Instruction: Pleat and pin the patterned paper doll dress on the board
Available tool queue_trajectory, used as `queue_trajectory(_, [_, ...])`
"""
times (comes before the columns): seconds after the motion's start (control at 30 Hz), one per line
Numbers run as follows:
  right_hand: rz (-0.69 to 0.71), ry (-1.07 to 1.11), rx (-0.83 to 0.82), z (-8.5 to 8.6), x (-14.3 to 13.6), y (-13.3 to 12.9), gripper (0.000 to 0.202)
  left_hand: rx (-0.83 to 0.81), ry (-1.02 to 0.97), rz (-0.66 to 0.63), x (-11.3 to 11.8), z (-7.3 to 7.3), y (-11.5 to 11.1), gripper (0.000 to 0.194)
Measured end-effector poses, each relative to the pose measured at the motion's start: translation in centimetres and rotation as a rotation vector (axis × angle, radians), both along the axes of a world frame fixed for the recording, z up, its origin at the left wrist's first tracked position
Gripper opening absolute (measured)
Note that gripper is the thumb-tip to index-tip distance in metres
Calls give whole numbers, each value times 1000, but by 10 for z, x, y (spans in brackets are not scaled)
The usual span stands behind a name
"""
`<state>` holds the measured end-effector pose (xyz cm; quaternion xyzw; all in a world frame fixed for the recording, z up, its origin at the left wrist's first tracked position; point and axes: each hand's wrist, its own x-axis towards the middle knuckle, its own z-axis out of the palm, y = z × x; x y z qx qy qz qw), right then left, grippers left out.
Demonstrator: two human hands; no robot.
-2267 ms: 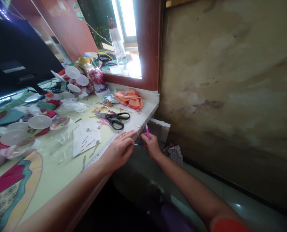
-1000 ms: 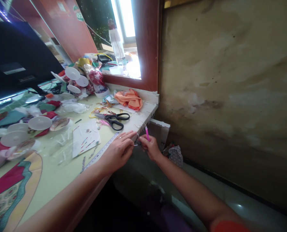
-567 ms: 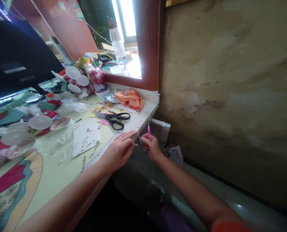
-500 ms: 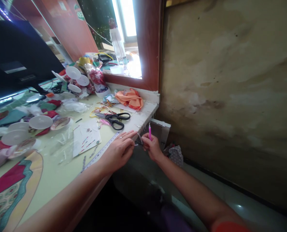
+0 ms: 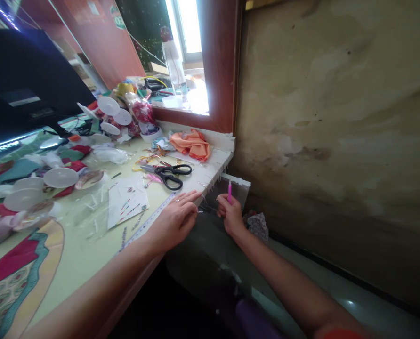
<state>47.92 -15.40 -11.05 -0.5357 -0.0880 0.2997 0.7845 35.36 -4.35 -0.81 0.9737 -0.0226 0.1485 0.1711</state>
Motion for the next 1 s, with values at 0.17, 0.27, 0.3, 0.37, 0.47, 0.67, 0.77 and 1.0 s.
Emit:
queue_trajectory(0.17, [-12,-47,-42,4,4,-6,28,-129,7,-6,-1,3,0,14])
queue_trajectory(0.27, [-24,-99,-55,11,5,-9,26,-324,-2,22,-1,6,2,13])
queue_trajectory(0.3, [-29,-121,-54,14,5,-10,24,-406,-5,37,-2,8,3,13])
queue_trajectory(0.37, [-43,-174,-45,20,4,-10,21,-571,-8,56,-2,10,5,14])
queue_trajectory(0.47, [-69,-279,-25,32,3,-10,21,-700,-35,69,-5,13,8,12])
queue_trajectory(0.67, [-36,-603,-121,71,-7,1,23,-596,-172,73,-37,33,1,9])
queue_trajectory(0.77, [52,-837,-222,96,-19,23,21,-457,-163,5,-71,45,-1,10])
queue_trajectory(1.0, [267,-1314,-427,123,-52,124,22,-237,-130,79,-162,46,5,14])
